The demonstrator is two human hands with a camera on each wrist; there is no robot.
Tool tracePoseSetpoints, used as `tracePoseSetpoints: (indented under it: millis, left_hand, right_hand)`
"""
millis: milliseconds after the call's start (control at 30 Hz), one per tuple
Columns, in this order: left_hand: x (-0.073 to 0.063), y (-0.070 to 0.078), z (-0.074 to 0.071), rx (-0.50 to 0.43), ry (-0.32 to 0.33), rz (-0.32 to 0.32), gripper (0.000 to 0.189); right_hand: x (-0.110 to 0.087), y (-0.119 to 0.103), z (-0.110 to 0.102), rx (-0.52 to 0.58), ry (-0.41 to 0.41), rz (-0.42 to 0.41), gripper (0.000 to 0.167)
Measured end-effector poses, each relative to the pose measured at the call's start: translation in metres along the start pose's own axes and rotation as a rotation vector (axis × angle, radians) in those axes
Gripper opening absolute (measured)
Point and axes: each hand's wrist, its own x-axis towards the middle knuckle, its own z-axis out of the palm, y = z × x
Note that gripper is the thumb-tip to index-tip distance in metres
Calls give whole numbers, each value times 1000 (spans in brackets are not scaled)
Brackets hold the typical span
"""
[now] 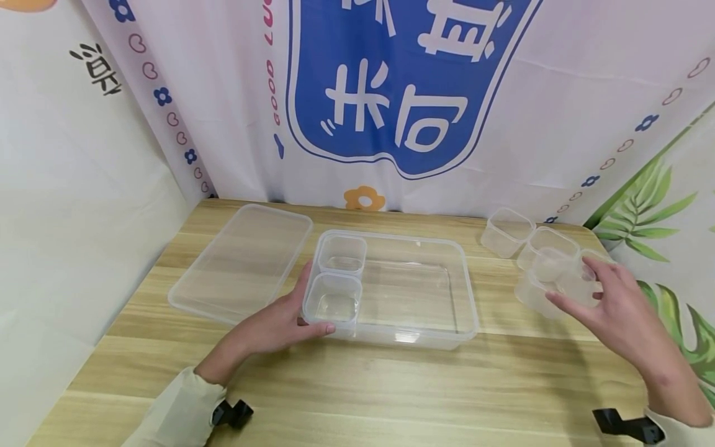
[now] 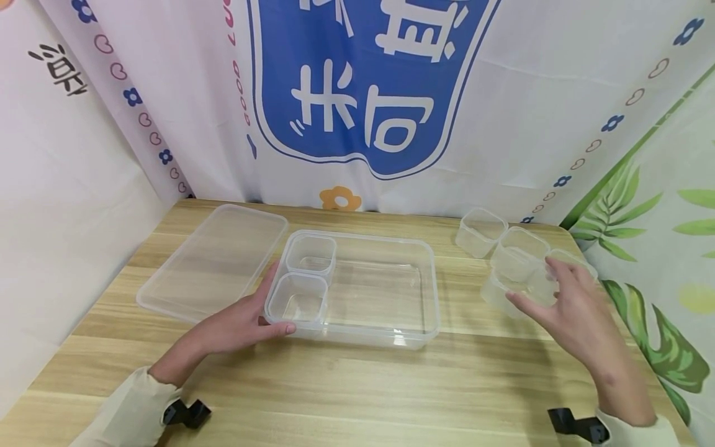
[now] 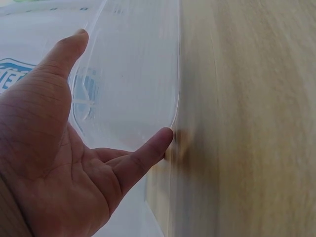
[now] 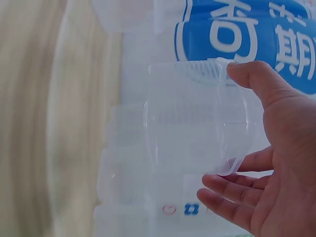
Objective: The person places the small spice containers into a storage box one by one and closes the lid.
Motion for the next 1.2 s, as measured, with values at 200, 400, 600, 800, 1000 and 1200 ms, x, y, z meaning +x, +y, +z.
tracePoseSetpoints:
  millis: [200,400,600,800,1000,1200]
  left_hand:
    - [0,0,1,-7,-3,1,121]
    - [0,0,1,-33,-10,0,121]
    - [0,1,2,-39,-12,1,121]
    - [0,0,1,-25,-10,-8,122]
    - [0,0,1,-29,-11,0,122]
    - [0,-1,1,-21,-4,-3,122]
  right_hand:
    - [10,-21,1,47,8,-56,94]
    - [22,-41,2,77,16,-124,90]
    - [34,-65,8,121,-46,-157,92]
    - [46,-93,18,179,-66,-217,83]
    - [58,-115,29,166,-112,-248,83]
    - [71,-129,43,150,-182,-256,87]
